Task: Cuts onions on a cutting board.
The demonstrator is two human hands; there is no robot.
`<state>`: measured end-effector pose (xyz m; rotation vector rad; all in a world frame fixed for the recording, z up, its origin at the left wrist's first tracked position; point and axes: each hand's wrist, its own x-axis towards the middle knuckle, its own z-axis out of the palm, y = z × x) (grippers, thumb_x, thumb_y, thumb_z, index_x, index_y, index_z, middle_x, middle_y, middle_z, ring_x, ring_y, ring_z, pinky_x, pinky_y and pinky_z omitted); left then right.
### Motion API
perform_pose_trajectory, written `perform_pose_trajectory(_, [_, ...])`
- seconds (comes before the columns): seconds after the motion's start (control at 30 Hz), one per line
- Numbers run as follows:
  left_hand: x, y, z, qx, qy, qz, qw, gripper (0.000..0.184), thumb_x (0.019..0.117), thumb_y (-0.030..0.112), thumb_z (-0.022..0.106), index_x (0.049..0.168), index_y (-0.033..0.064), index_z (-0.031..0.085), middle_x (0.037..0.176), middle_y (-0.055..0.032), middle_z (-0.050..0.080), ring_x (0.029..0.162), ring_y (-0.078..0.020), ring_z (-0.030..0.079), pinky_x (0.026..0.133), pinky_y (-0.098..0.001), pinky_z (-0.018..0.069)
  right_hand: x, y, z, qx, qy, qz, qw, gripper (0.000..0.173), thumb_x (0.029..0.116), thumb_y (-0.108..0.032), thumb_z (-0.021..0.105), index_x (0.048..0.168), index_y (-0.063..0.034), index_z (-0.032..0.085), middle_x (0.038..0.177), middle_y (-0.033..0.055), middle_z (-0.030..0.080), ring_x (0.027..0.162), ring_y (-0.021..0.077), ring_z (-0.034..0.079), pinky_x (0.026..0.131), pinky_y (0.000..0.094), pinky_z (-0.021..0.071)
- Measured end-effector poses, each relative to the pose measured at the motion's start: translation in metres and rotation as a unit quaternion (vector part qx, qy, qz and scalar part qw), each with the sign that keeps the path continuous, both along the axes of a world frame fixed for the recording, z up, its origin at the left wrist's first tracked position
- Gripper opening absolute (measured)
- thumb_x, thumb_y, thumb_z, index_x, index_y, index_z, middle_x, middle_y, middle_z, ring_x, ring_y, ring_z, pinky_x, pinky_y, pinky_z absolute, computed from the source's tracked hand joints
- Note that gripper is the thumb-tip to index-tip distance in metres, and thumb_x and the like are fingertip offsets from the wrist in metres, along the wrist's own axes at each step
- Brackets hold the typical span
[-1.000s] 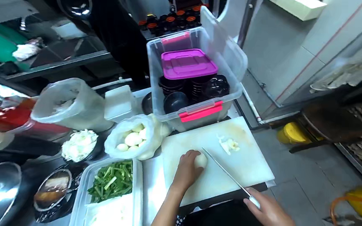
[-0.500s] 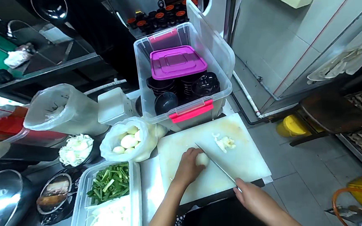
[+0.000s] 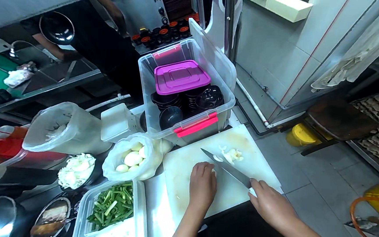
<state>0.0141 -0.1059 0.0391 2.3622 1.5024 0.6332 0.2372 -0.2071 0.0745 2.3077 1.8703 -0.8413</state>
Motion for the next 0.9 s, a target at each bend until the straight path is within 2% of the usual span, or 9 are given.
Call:
perform_pose_trajectory(0.13, [0.034,0.012,-0.01,0.061,0.059,-0.063,0.994,0.039,0.0929,0.006,0.057,0.124,0.0217,0.072,0.133,0.0007,0.068,0.134,-0.027,0.055,0.106,-0.0495,0.0494,0.013,-0.017,-0.005,0.117,-0.064,-0.005,0.991,0.046,0.0898,-0.027,0.073,0.132,-0.0115,0.063,0.106,0.0147,0.068,0.087,0.0319,0.072,0.07,0.0462,0.0609])
perform_pose_trajectory(0.23, [0.047,0.029,-0.02,0.015,0.136,-0.117,0.984,0.05,0.0934,0.003,0.056,0.137,0.0238,0.065,0.143,0.0033,0.063,0.144,-0.0279,0.046,0.113,-0.0536,0.0408,0.011,-0.025,-0.012,0.173,-0.098,0.001,0.98,0.048,0.0835,-0.023,0.077,0.129,-0.0118,0.066,0.101,0.0132,0.069,0.081,0.0295,0.072,0.066,0.0438,0.0609])
perform_pose_trajectory(0.33, [0.045,0.045,-0.008,-0.051,0.16,-0.131,0.977,0.064,0.0926,-0.001,0.055,0.151,0.0253,0.053,0.159,0.0058,0.048,0.155,-0.0298,0.028,0.119,-0.0613,0.0295,0.01,-0.028,-0.014,0.165,-0.068,0.001,0.984,0.047,0.0846,-0.024,0.076,0.129,-0.0105,0.066,0.1,0.0154,0.069,0.08,0.0319,0.072,0.065,0.0465,0.0607])
perform_pose_trajectory(0.47, [0.01,0.055,0.018,-0.012,0.047,-0.05,0.998,0.063,0.0869,-0.005,0.055,0.143,0.0227,0.061,0.152,0.0033,0.055,0.149,-0.0308,0.038,0.112,-0.0623,0.0392,0.017,-0.023,-0.006,0.055,0.036,-0.031,0.997,0.046,0.0941,-0.033,0.067,0.135,-0.0143,0.06,0.114,0.0156,0.068,0.095,0.0337,0.072,0.076,0.0512,0.0603])
perform_pose_trajectory(0.6, [-0.022,0.057,0.02,-0.14,0.015,-0.036,0.989,0.036,0.0905,0.013,0.055,0.122,0.0157,0.072,0.13,-0.0043,0.068,0.133,-0.0252,0.056,0.113,-0.0514,0.0438,0.019,-0.023,-0.012,0.031,0.134,-0.072,0.988,0.046,0.0967,-0.034,0.062,0.138,-0.0132,0.059,0.12,0.0154,0.07,0.105,0.0333,0.07,0.087,0.0545,0.0582])
perform_pose_trajectory(0.7, [-0.028,0.054,0.014,-0.266,0.079,-0.162,0.947,0.046,0.0896,0.024,0.064,0.136,0.0271,0.065,0.149,0.0019,0.056,0.148,-0.0246,0.039,0.121,-0.0546,0.033,0.02,-0.02,-0.014,0.036,0.168,-0.076,0.982,0.047,0.1,-0.04,0.058,0.137,-0.011,0.06,0.115,0.0153,0.072,0.105,0.0321,0.071,0.091,0.055,0.0572])
perform_pose_trajectory(0.77, [-0.028,0.053,0.01,-0.276,0.124,-0.191,0.934,0.045,0.0887,0.029,0.066,0.134,0.0327,0.066,0.151,0.0058,0.054,0.15,-0.0259,0.035,0.119,-0.0591,0.0306,0.02,-0.017,-0.013,0.055,0.176,-0.062,0.981,0.048,0.1005,-0.045,0.056,0.135,-0.0116,0.061,0.106,0.0136,0.074,0.095,0.0306,0.073,0.083,0.0538,0.0586])
perform_pose_trajectory(0.83, [-0.032,0.052,0.01,-0.248,0.155,-0.128,0.948,0.042,0.0922,0.044,0.065,0.133,0.0329,0.067,0.142,0.0057,0.062,0.143,-0.0236,0.045,0.117,-0.0553,0.0351,0.023,-0.015,-0.013,0.065,0.178,-0.038,0.981,0.049,0.1007,-0.048,0.055,0.134,-0.0126,0.061,0.102,0.0119,0.074,0.09,0.0287,0.073,0.08,0.0523,0.0594])
perform_pose_trajectory(0.9, [-0.038,0.052,0.013,-0.244,0.157,-0.011,0.957,0.052,0.0961,0.061,0.057,0.133,0.0257,0.068,0.129,-0.0011,0.069,0.13,-0.0263,0.057,0.111,-0.0529,0.043,0.026,-0.01,-0.012,0.048,0.173,-0.007,0.984,0.049,0.1017,-0.05,0.053,0.134,-0.0136,0.061,0.1,0.0114,0.073,0.089,0.0287,0.072,0.08,0.0519,0.0591])
